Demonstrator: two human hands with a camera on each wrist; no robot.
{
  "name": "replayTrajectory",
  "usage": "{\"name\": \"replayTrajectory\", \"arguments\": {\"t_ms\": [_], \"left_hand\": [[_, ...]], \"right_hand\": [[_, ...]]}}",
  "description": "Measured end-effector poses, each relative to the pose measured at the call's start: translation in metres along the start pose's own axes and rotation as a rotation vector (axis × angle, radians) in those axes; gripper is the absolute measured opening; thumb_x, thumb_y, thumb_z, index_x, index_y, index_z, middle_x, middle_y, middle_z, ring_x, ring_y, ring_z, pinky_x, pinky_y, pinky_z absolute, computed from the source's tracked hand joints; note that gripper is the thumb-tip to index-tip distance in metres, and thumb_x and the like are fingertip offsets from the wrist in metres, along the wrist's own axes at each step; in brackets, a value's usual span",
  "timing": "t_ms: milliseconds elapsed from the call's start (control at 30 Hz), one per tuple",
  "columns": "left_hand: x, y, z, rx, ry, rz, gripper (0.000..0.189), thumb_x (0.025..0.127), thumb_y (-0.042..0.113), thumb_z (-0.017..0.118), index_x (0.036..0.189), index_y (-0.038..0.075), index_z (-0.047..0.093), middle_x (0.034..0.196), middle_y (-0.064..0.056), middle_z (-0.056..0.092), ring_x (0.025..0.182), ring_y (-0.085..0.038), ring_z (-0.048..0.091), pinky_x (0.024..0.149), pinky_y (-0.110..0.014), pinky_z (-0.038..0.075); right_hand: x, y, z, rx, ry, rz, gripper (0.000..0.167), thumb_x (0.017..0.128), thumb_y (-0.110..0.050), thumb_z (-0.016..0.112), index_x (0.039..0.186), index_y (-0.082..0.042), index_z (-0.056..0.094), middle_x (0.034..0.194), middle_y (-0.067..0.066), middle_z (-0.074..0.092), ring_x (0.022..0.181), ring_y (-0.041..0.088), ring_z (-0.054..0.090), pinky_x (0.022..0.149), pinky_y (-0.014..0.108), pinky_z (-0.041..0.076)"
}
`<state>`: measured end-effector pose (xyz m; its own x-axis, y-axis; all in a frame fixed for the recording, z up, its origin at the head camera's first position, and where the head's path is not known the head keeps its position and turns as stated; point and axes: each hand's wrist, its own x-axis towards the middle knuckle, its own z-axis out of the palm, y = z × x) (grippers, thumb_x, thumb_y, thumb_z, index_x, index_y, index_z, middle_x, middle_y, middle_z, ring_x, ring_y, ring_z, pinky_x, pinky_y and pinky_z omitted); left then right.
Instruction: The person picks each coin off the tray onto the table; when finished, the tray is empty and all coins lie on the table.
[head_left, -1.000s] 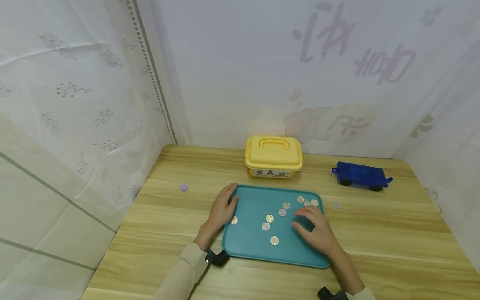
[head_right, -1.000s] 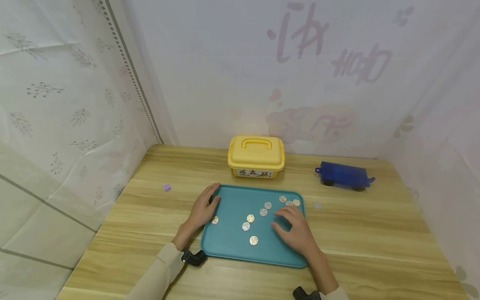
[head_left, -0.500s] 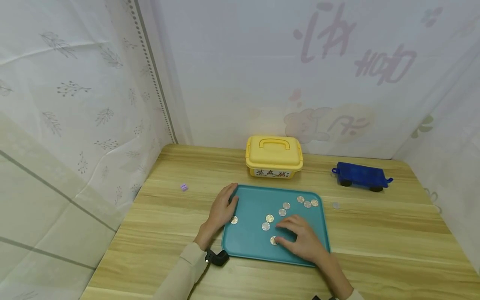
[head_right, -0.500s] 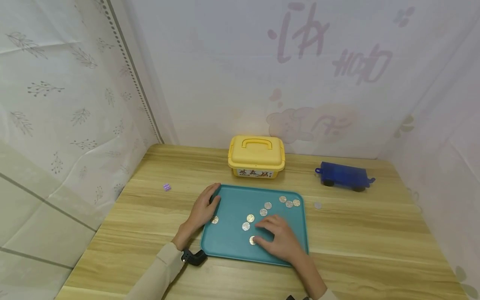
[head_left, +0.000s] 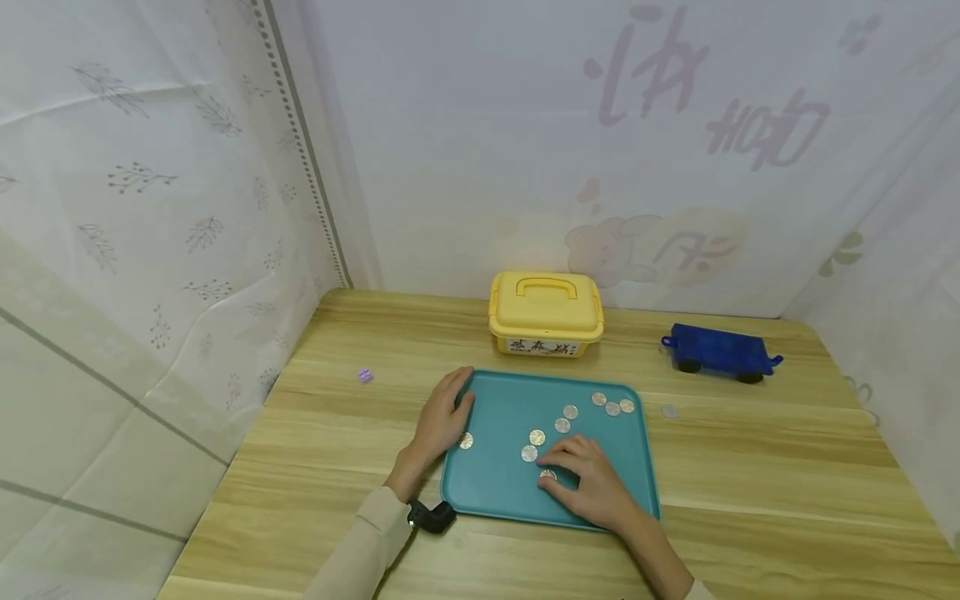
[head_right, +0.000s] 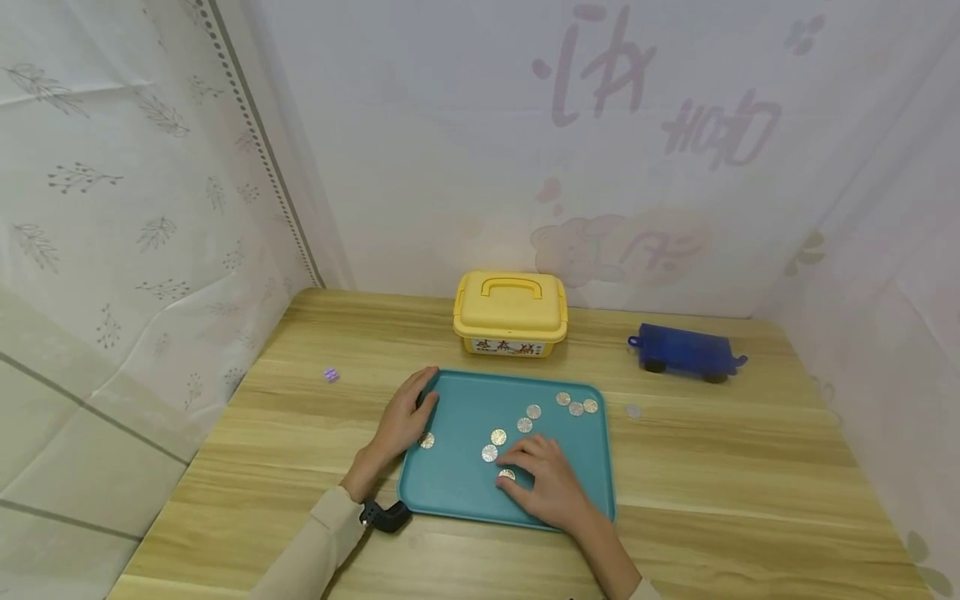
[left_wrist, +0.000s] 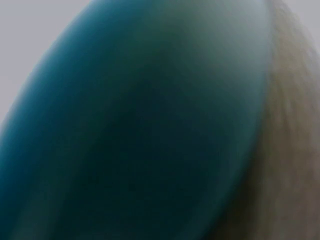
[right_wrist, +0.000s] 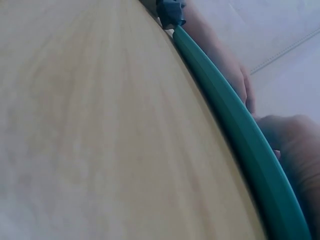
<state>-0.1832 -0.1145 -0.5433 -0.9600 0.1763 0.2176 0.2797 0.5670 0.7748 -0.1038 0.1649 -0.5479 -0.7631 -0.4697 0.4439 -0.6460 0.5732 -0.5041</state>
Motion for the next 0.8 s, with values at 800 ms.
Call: {"name": "replayTrajectory", "arguments": {"t_ms": [800], "left_hand": [[-0.0012, -0.0004, -0.0012, -0.004, 0.009, 0.018, 0.047, 0.103, 0.015, 0.052, 0.148, 0.002, 0.045, 0.153, -0.017, 0.046, 0.144, -0.034, 0.04, 0.118, -0.052, 0.034]], "right_hand": [[0.0005, -0.001, -0.003, 0.054, -0.09, 0.104, 0.023, 0.082, -0.028, 0.082, 0.098, -0.032, 0.066, 0.104, -0.021, 0.057, 0.102, 0.004, 0.049, 0.092, 0.039, 0.043]]}}
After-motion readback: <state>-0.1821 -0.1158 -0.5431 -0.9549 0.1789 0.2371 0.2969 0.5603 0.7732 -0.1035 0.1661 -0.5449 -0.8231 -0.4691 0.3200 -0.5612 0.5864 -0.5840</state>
